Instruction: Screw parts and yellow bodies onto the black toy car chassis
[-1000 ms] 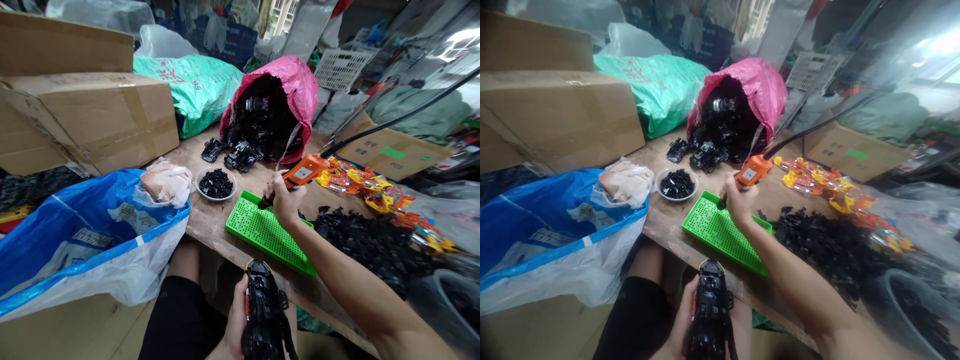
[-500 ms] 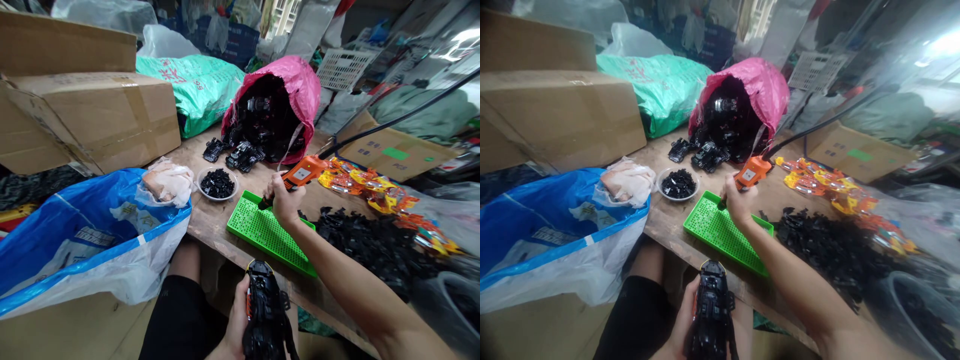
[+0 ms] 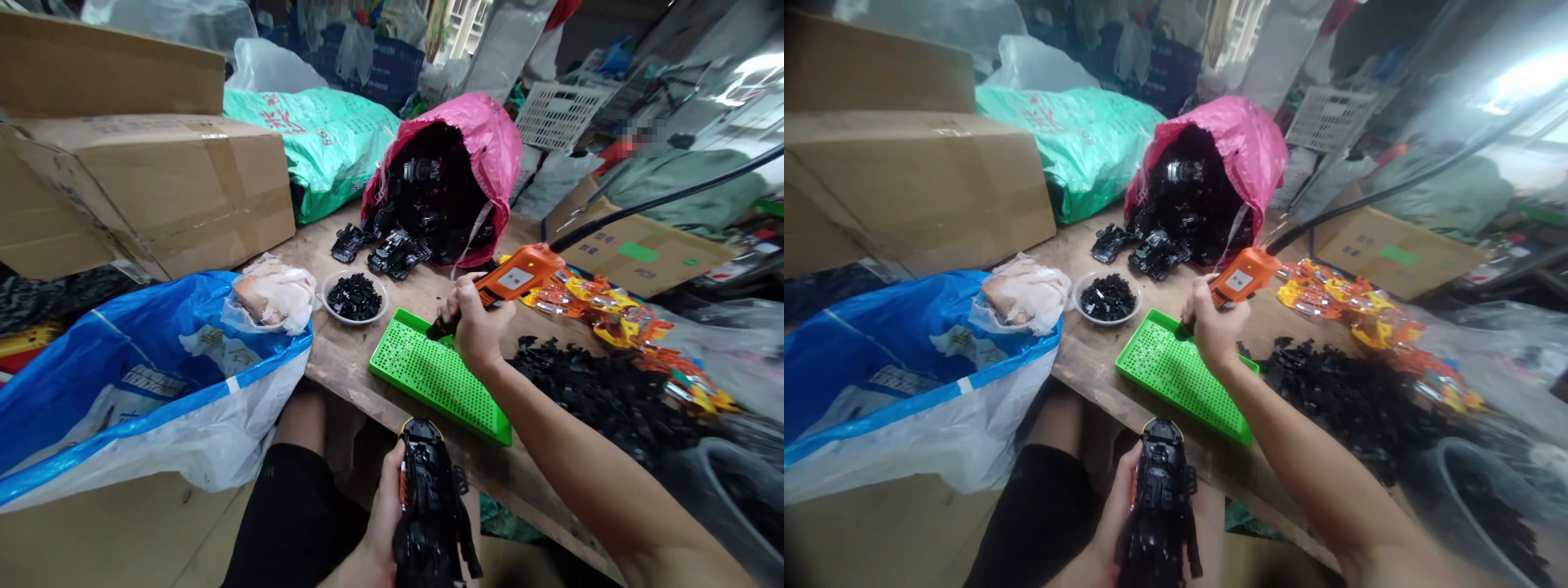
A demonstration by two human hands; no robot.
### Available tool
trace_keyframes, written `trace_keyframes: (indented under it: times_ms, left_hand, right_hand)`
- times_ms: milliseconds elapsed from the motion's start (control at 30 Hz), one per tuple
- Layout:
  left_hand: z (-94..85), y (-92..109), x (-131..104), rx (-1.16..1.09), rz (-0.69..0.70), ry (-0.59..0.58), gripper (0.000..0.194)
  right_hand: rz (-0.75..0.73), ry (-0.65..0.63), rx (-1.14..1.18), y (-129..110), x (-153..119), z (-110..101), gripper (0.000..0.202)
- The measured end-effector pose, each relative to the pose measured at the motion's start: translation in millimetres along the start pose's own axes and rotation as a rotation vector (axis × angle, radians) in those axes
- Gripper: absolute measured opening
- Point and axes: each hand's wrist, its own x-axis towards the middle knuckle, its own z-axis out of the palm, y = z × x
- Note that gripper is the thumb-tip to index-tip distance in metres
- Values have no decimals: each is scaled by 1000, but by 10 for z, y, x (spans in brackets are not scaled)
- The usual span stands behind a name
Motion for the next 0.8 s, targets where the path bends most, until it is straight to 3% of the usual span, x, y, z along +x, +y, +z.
trace_keyframes:
  times_ms: [167,400,567,800]
  left_hand:
    - [106,-37,-78,-58,-75,13,60]
    - [136,-37,-86,-61,-31,14,53]
    - [116,-56,-49,-88,70,-75,43]
    - [122,-57,-38,-75,150,-101,37]
  right_hand:
    - [6,-51,7,-388,-191,-9,26]
    - [142,-200,75,-921,-857,-121,23]
    - [177,-308,149,-940,-1224,-223,13]
    - [228,-310,108,-861,-1331,-248,18]
